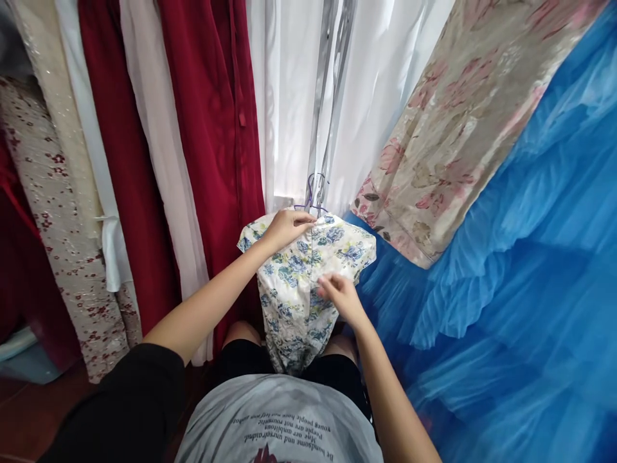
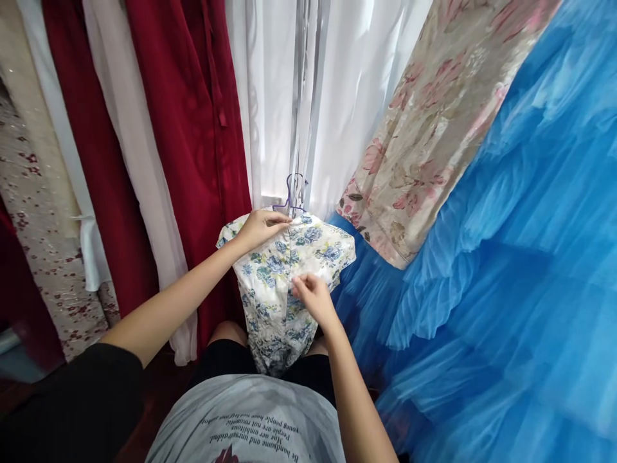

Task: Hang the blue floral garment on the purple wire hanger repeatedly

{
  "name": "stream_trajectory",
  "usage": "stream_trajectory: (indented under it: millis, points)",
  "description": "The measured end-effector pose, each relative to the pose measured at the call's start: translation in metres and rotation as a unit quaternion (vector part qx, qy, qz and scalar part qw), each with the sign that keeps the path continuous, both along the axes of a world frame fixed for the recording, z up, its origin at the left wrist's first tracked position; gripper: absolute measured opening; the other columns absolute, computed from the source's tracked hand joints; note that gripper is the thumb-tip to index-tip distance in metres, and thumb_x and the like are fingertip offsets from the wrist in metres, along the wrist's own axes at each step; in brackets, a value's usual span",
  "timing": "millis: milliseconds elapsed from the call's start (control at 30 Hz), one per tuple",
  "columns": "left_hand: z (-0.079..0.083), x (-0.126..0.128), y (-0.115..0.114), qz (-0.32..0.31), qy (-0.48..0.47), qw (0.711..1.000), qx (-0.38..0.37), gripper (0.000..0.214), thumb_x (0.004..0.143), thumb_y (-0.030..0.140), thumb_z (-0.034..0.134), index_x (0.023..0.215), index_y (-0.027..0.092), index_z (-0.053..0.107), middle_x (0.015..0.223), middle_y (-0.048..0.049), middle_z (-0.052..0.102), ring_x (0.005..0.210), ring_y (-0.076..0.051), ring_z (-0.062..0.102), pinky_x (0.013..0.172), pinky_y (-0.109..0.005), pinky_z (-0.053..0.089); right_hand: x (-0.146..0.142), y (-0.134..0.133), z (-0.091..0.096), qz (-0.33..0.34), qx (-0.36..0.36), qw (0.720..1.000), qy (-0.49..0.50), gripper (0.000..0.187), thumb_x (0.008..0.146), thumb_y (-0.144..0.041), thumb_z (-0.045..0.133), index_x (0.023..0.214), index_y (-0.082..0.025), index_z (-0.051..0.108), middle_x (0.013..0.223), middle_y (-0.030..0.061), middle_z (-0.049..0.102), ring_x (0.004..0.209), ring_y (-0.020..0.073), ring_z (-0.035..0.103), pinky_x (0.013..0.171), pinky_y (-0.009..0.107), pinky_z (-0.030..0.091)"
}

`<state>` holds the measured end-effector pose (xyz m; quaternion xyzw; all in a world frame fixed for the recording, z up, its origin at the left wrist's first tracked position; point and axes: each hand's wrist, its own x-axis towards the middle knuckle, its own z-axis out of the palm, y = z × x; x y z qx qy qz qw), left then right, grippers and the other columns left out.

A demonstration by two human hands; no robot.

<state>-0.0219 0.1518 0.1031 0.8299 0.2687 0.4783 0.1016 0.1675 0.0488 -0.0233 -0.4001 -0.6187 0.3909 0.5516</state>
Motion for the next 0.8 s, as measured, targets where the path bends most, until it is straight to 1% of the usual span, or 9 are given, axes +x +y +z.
stream_trajectory:
  millis: [67,133,233,300,367,500,600,700,800]
  points:
    - [0.001,-0.006,-0.001,-0.014,0.045,0.999,0.021,0.024,0.086,0.015,0.069,0.107,0.020,0.079,0.108,-0.0072,0.079,0.102,-0.024,0.073,0.093,-0.036,0.055,-0.009,0.028,0.035,0.004,0.006,1.000,0.019,0.047,0.084,-0.065,0.065,0.080,-0.018,0.065,0.065,0.0020,0.066,0.055,0.0161,0.058,0.054,0.029,0.046]
    - [0.002,-0.010,0.001,-0.019,0.086,0.994,0.060,0.030,0.088,0.011,0.064,0.113,0.020,0.077,0.113,-0.0074,0.078,0.105,-0.024,0.073,0.094,-0.036,0.053,-0.018,0.056,0.064,0.004,0.006,0.999,0.039,0.048,0.084,-0.066,0.063,0.089,-0.018,0.066,0.071,0.0031,0.069,0.056,0.0166,0.062,0.053,0.028,0.047]
    - [0.001,-0.012,0.003,-0.003,0.131,0.984,0.118,0.036,0.091,0.008,0.057,0.121,0.021,0.073,0.109,-0.0071,0.078,0.099,-0.023,0.073,0.091,-0.036,0.052,-0.031,0.085,0.088,-0.008,0.015,0.997,0.080,0.039,0.082,-0.056,0.070,0.076,-0.018,0.064,0.065,0.0017,0.068,0.050,0.0129,0.057,0.047,0.025,0.043]
    - [0.001,-0.011,0.002,0.018,0.156,0.978,0.141,0.041,0.091,0.008,0.055,0.128,0.021,0.067,0.101,-0.0065,0.078,0.090,-0.022,0.072,0.087,-0.035,0.051,-0.034,0.092,0.092,-0.020,0.018,0.995,0.091,0.036,0.082,-0.050,0.072,0.070,-0.018,0.062,0.063,0.0013,0.068,0.047,0.0105,0.053,0.045,0.023,0.040]
    - [0.002,-0.009,-0.001,0.034,0.177,0.970,0.160,0.044,0.092,0.008,0.054,0.133,0.021,0.062,0.093,-0.0052,0.076,0.083,-0.021,0.070,0.087,-0.036,0.050,-0.034,0.093,0.092,-0.026,0.013,0.995,0.099,0.036,0.084,-0.051,0.068,0.070,-0.018,0.062,0.062,0.0021,0.069,0.046,0.0105,0.053,0.043,0.022,0.040]
    - [0.007,-0.004,-0.009,0.046,0.216,0.955,0.199,0.040,0.095,0.009,0.051,0.132,0.021,0.057,0.084,-0.0032,0.072,0.079,-0.021,0.068,0.091,-0.040,0.047,-0.027,0.091,0.090,-0.025,-0.007,0.996,0.084,0.041,0.085,-0.056,0.064,0.070,-0.018,0.062,0.057,0.0039,0.068,0.043,0.0121,0.054,0.041,0.023,0.040]
    - [0.010,-0.001,-0.013,0.065,0.207,0.958,0.189,0.039,0.093,0.009,0.051,0.129,0.022,0.057,0.079,-0.0014,0.069,0.077,-0.021,0.067,0.088,-0.038,0.047,-0.023,0.089,0.088,-0.025,0.012,0.998,0.063,0.038,0.081,-0.054,0.068,0.070,-0.019,0.061,0.059,0.0030,0.067,0.046,0.0122,0.055,0.043,0.023,0.041]
    - [0.011,0.002,-0.015,0.101,0.174,0.967,0.157,0.038,0.091,0.011,0.053,0.127,0.023,0.058,0.074,-0.0005,0.067,0.074,-0.022,0.067,0.076,-0.032,0.048,-0.022,0.088,0.086,-0.031,0.048,0.997,0.045,0.033,0.081,-0.053,0.066,0.077,-0.020,0.061,0.066,0.0018,0.069,0.051,0.0126,0.056,0.048,0.024,0.043]
    - [0.010,0.005,-0.015,0.133,0.170,0.962,0.167,0.033,0.088,0.011,0.055,0.117,0.024,0.063,0.073,-0.0010,0.066,0.074,-0.023,0.066,0.071,-0.032,0.046,-0.022,0.092,0.085,-0.057,0.078,0.995,0.014,0.026,0.081,-0.047,0.064,0.080,-0.021,0.059,0.068,0.0009,0.068,0.055,0.0132,0.054,0.052,0.025,0.042]
